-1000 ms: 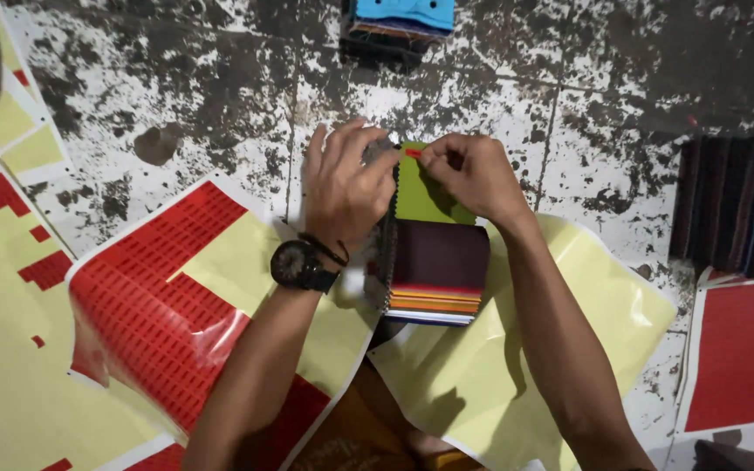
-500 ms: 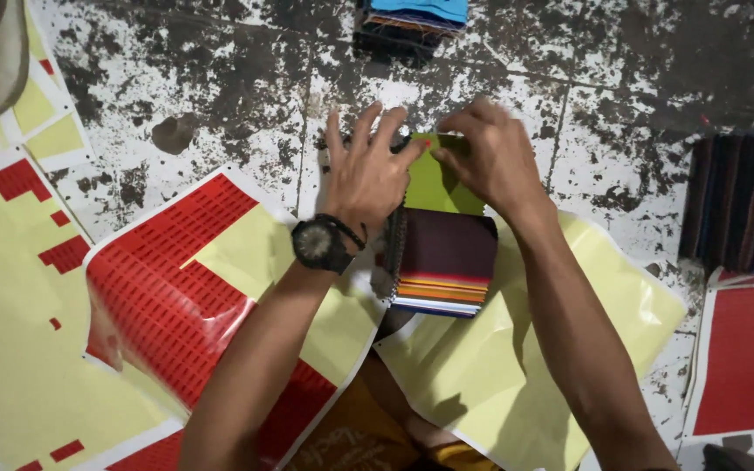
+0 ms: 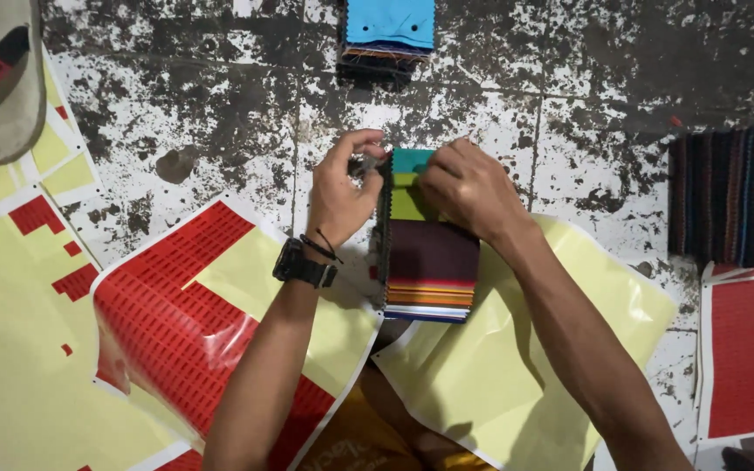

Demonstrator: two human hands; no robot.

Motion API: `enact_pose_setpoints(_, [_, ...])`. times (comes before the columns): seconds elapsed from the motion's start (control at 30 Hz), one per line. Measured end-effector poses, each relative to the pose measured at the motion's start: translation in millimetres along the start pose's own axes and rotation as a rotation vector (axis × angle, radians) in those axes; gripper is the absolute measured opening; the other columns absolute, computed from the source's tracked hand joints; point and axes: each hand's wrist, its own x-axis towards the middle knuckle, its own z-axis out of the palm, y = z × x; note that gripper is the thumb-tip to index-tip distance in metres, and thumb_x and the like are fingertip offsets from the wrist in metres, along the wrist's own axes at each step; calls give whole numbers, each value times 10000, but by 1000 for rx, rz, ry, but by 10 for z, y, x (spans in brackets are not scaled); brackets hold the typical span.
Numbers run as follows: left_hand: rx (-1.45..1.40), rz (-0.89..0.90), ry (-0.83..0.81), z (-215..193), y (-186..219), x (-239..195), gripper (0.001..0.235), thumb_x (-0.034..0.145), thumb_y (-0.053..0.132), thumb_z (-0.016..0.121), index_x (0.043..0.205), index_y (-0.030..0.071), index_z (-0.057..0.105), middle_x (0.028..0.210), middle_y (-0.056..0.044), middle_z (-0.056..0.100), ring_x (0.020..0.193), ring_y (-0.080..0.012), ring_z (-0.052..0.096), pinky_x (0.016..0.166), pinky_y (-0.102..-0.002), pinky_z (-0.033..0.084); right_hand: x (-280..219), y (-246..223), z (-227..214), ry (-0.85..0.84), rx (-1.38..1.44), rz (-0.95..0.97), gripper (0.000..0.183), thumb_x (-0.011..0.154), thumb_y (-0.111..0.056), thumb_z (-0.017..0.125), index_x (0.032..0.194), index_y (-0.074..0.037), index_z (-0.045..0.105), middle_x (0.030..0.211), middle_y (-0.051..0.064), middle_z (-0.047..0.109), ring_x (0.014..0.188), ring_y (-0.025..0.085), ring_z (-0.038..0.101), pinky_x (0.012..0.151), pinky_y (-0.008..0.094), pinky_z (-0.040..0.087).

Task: The person sits on the floor and assembles a stack of colorful notebooks by hand. They peel small red adhesive stickers from a yellow backing sheet and apply them to the top corners of the notebooks to secure the stack.

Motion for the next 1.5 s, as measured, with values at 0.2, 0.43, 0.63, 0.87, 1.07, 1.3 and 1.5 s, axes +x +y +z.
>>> enact_pose_setpoints(0.2, [11,35,-82,72,-105,22,517,810,-30,579,1290,154,636,940,-26,738,1042,-269,639,1017,-461,447,252,-185,-322,-68,669,473,133,933,-88,741,1035,-6,760,869,200,739,856,392,730,736,464,596])
enact_pose_setpoints(0.43, [75,48,-113,117,-134,72,543,795,-25,580,1292,188,628,963,-15,737,1083,-281,655,1055,-484,431,252,-170,-224,-73,750,529,101,949,-69,721,992,4,776,779,180,744,721,323,726,638,398,585])
enact_pose_setpoints(0.63, [304,14,-123,-54,171,84,501,846,-10,591,1331,114,622,1366,-179,631,1280,-407,556,1137,-595,346,177,-70,14,-110,661,654,102,940,-111,712,946,-24,766,759,140,734,700,285,716,589,395,543])
enact_pose_setpoints(0.87, [562,161,-81,30,-224,22,323,909,24,563,1155,156,728,1214,-75,638,1273,-333,557,1115,-572,381,203,-70,-84,-115,787,606,103,953,-92,696,979,-14,758,760,134,720,727,236,668,600,387,518])
enact_pose_setpoints(1.07, [641,241,-46,118,-344,-5,275,922,49,590,1114,193,723,1191,-42,633,1245,-298,578,1103,-541,410,226,-5,8,-155,721,557,126,965,-77,679,967,21,758,746,171,718,702,295,685,588,406,521])
enact_pose_setpoints(1.3, [894,352,-119,108,-190,-28,304,966,53,605,1123,265,755,1216,-55,605,1263,-306,552,1074,-650,387,332,-209,-126,-262,540,694,146,952,-157,679,928,-57,783,778,144,754,768,328,744,617,406,556])
enact_pose_setpoints(1.5, [840,324,-139,88,-125,-18,277,986,76,585,1145,232,749,1260,-77,574,1277,-342,547,1083,-687,346,356,-37,-129,-258,152,495,361,849,-154,851,1187,-85,745,1113,179,659,1107,387,627,896,573,551])
